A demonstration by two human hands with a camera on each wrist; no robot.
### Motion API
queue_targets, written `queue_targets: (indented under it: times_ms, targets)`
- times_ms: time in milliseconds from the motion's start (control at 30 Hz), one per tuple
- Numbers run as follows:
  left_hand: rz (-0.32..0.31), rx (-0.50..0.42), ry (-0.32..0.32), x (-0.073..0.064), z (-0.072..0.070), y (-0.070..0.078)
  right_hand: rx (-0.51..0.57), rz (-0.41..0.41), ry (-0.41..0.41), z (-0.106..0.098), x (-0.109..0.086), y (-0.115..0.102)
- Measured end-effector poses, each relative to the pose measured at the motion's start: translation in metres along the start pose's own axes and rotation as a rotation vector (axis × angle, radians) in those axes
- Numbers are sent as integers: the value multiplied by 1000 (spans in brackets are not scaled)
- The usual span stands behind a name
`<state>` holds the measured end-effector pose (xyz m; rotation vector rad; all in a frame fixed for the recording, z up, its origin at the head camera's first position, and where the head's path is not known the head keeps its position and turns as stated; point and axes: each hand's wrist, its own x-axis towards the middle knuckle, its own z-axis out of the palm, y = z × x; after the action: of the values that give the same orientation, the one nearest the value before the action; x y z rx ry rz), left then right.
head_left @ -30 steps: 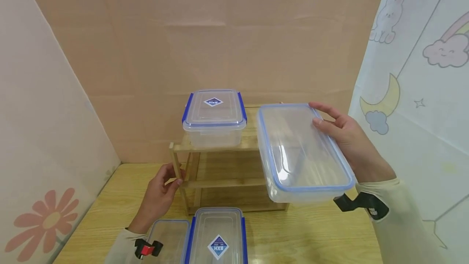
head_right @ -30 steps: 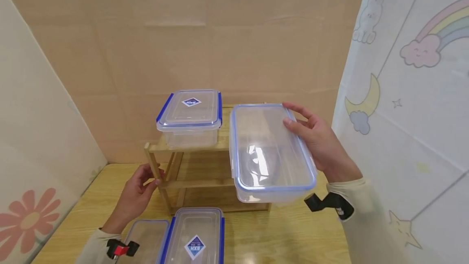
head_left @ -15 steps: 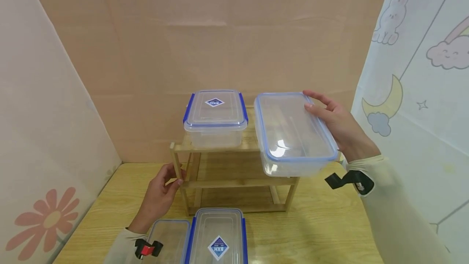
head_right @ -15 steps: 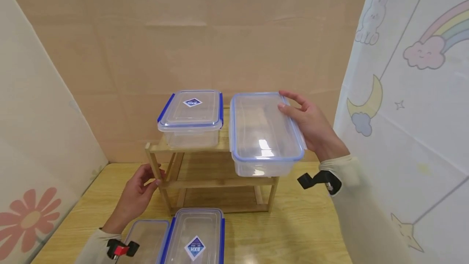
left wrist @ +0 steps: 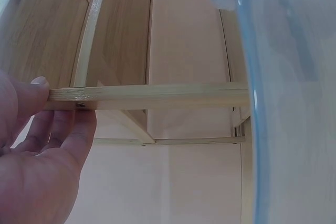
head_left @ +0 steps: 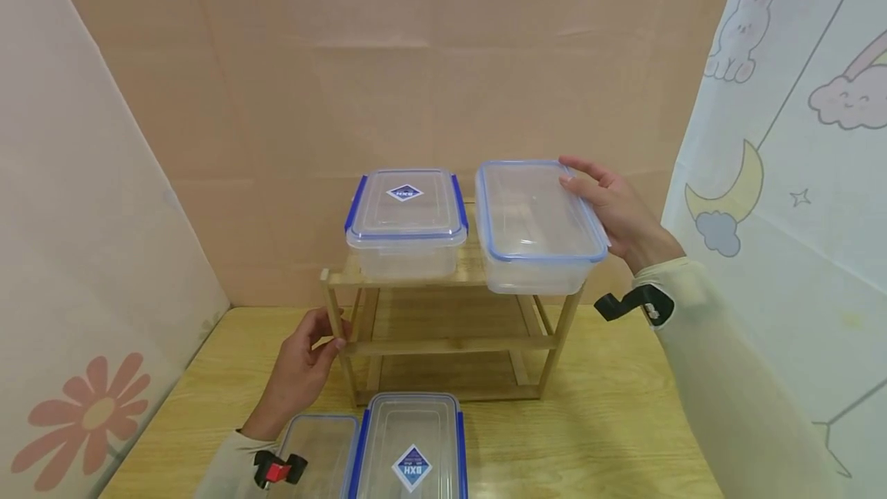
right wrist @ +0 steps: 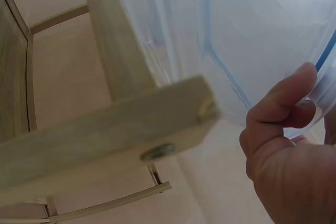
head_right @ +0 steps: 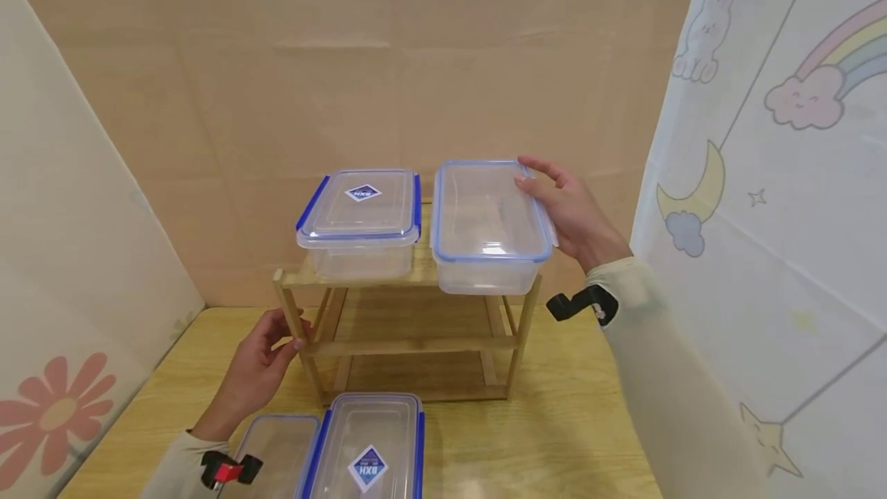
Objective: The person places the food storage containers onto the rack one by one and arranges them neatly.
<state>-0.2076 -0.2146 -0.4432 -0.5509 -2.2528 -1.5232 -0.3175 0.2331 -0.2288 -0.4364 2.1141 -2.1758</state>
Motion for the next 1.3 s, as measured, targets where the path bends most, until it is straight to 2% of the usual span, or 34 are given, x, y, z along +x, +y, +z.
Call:
queue_targets:
  times_ms: [200,467,867,1300]
  targets:
    - [-4,7,-16,0,1,1,-5,-2,-8,-6,13,6]
    - [2,15,-22,0,1,2,23,40,-9,-9,27,11]
    - [9,18,-15,-1,-1,2,67,71,-36,-4,37,14]
    - [13,9,-10,-3,-1,3,-30,78,-65,-1,37,16]
